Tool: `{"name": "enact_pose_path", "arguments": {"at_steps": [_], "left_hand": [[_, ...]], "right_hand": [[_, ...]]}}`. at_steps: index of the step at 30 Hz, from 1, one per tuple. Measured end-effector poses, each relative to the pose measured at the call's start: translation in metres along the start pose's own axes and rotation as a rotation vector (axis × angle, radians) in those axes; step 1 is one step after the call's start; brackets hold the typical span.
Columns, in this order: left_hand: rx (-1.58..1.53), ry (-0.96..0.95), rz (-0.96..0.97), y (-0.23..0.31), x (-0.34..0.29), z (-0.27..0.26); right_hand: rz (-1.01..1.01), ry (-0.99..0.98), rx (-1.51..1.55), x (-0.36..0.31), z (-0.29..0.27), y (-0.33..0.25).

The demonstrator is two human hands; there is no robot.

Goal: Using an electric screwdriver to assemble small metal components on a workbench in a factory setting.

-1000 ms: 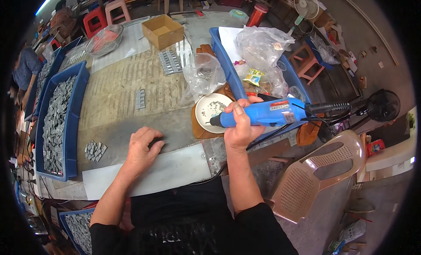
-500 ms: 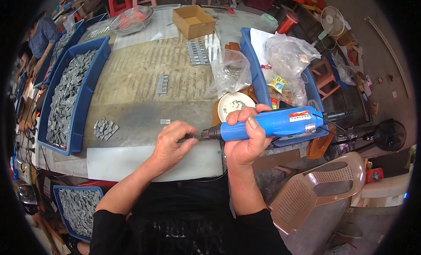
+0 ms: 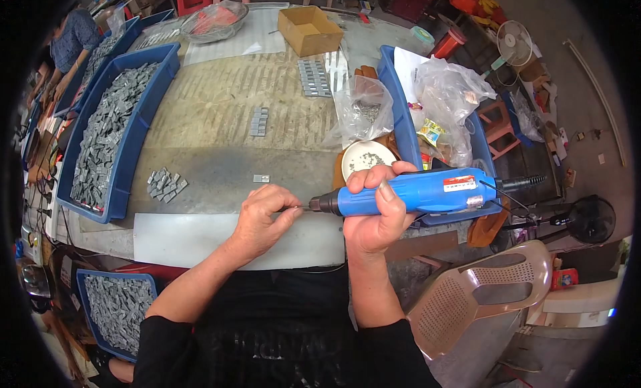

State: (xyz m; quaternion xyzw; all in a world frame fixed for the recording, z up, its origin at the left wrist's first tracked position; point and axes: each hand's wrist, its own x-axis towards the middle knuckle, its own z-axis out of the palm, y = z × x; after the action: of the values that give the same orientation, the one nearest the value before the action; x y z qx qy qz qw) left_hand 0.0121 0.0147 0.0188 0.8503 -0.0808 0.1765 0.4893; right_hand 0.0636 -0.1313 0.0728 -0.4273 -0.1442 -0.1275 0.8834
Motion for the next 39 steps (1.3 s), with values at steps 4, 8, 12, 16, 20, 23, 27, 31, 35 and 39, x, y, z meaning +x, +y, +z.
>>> {"name": "enact_pose_path", "arguments": {"at_steps": [4, 8, 12, 16, 20, 23, 27, 31, 35, 39], "left_hand": [[0.007, -0.004, -0.003, -0.0017, -0.0009, -0.0008], [0.021, -0.006, -0.009, -0.0016, -0.0009, -0.0011], [0.031, -0.009, -0.018, -0.0033, -0.0017, -0.0016], [0.034, 0.000, -0.014, -0.0061, -0.0028, 0.0006], [0.040, 0.000, -0.010, -0.0072, -0.0026, 0.0011], [0.044, -0.006, -0.016, -0.0061, -0.0021, 0.0007], [0.045, -0.010, -0.021, -0.0065, -0.0022, 0.0012], [0.046, -0.007, -0.014, -0.0076, -0.0029, 0.0027], [0.049, -0.013, -0.016, -0.0076, -0.0028, 0.0033], [0.071, -0.030, -0.019, -0.0070, -0.0030, 0.0013]], "right_hand": [[0.008, -0.016, 0.014, -0.0020, 0.0051, -0.0010], [0.016, -0.012, -0.001, -0.0032, 0.0066, 0.0011], [0.014, -0.004, -0.014, -0.0038, 0.0078, 0.0022], [0.002, -0.009, -0.014, -0.0029, 0.0065, 0.0041], [-0.002, 0.008, 0.015, -0.0024, 0.0058, 0.0059], [-0.002, 0.005, 0.015, -0.0027, 0.0064, 0.0046], [-0.004, -0.001, 0.020, -0.0031, 0.0069, 0.0061], [0.003, -0.005, 0.011, -0.0030, 0.0058, 0.0061], [0.002, 0.002, -0.002, -0.0028, 0.0058, 0.0060], [0.001, 0.004, -0.014, -0.0026, 0.0055, 0.0074]]}}
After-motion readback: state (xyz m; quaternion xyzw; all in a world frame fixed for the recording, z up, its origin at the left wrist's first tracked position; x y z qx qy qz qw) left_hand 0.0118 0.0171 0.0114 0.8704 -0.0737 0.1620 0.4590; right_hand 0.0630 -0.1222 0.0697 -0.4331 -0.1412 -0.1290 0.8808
